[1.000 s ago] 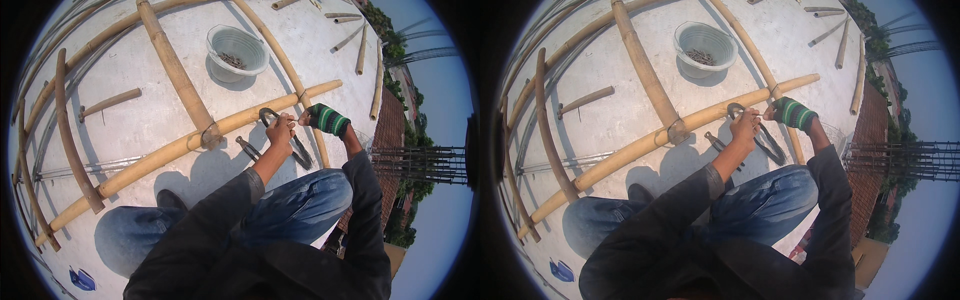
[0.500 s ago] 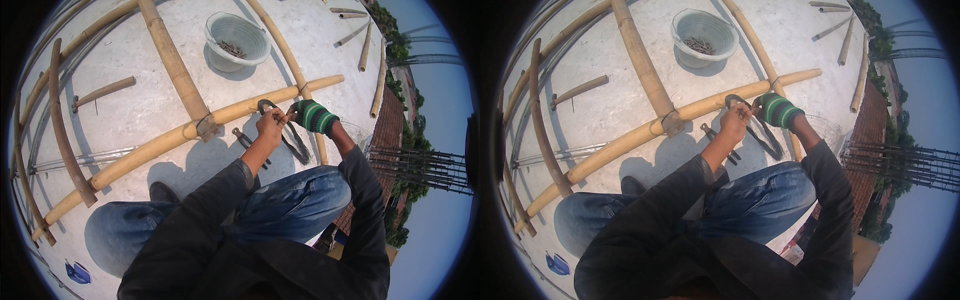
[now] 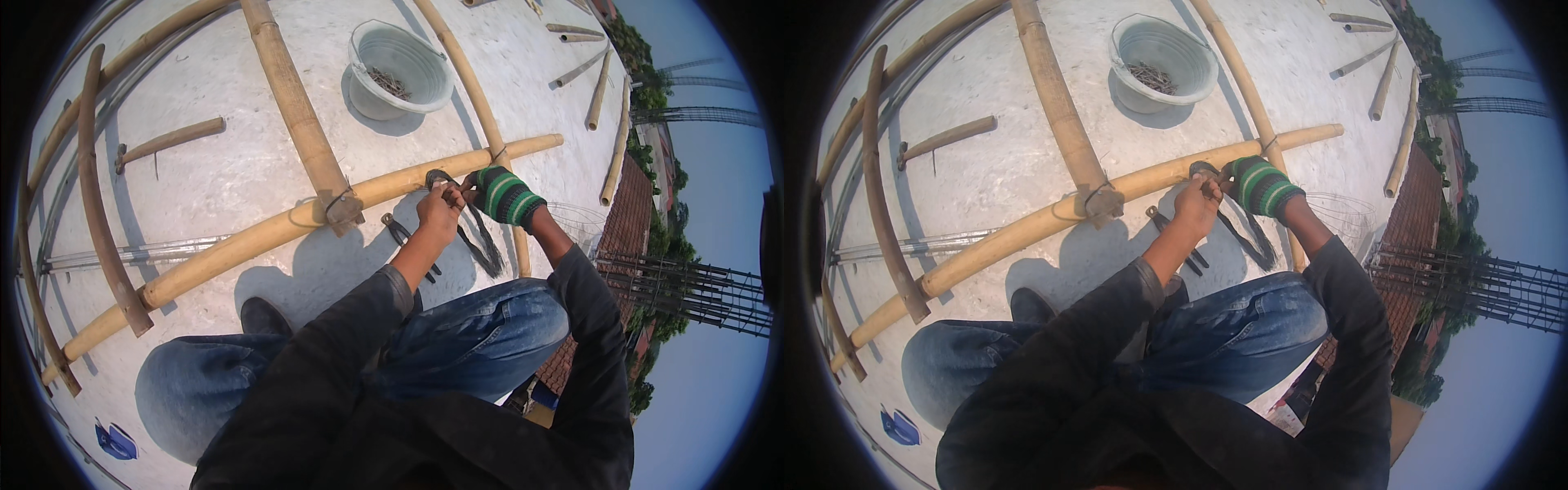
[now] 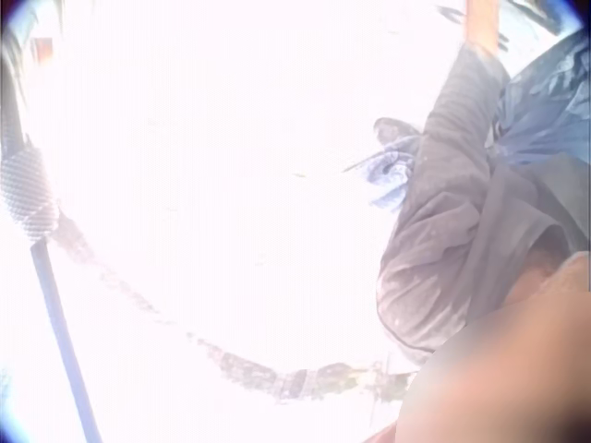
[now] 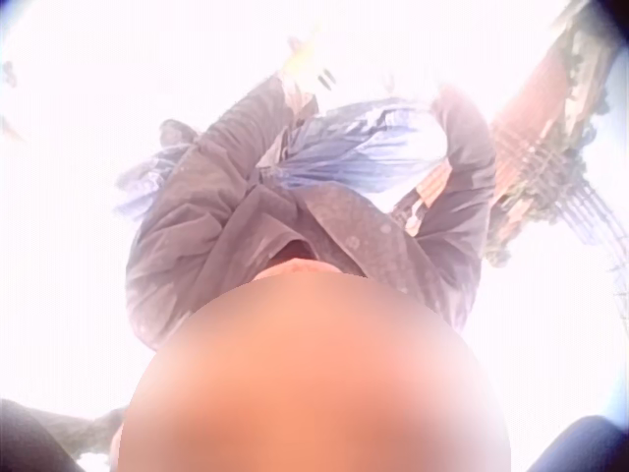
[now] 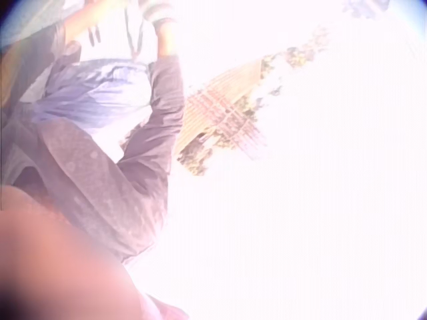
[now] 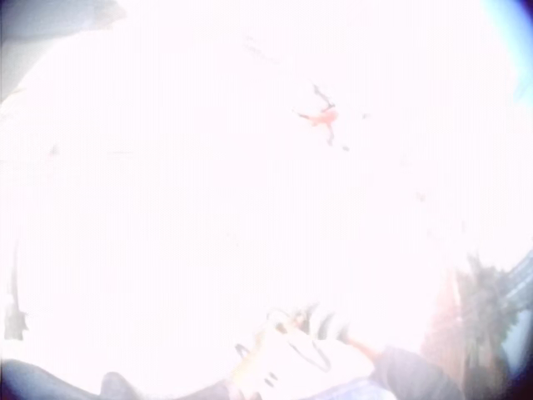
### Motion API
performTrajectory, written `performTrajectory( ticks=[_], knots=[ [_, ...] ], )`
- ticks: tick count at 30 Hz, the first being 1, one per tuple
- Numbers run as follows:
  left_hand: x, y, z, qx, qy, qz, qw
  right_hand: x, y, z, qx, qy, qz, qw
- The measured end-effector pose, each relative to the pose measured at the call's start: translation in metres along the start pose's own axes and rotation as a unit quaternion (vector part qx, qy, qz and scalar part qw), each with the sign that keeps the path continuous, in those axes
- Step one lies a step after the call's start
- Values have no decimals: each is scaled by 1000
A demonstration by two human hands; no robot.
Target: The person sits on a rooftop and assembles a bamboo scaffolding structure. They use pliers to twist metal wire around the joints of bamboo poles to secure them together.
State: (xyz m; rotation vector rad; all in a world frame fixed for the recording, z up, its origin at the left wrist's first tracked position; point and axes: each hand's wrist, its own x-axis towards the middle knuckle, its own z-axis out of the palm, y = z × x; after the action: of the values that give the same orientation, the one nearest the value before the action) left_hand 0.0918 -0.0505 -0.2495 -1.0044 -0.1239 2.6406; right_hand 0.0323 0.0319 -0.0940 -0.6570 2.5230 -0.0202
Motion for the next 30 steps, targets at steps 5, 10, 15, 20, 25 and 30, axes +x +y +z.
performTrajectory(
  ticks=[5,10,15,20,25,30],
  knots=[
    [3,5,-3,-5,-74,-21,997,-8,-3,-9,-10,8,32,999],
    [7,18,-15,-6,-191,-84,978,-8,-11,-10,-27,18,25,999],
    [3,15,-9,-60,-223,-102,968,-12,-10,-25,-39,19,42,998],
    [5,14,-14,-60,-189,-81,977,-10,-13,-13,-87,40,3,995],
    [6,22,-31,-61,-187,-92,976,-2,-28,4,-114,-19,22,993],
    [-5,23,-25,-40,-223,-114,967,-10,-40,-13,-99,-46,-5,994]
  ],
)
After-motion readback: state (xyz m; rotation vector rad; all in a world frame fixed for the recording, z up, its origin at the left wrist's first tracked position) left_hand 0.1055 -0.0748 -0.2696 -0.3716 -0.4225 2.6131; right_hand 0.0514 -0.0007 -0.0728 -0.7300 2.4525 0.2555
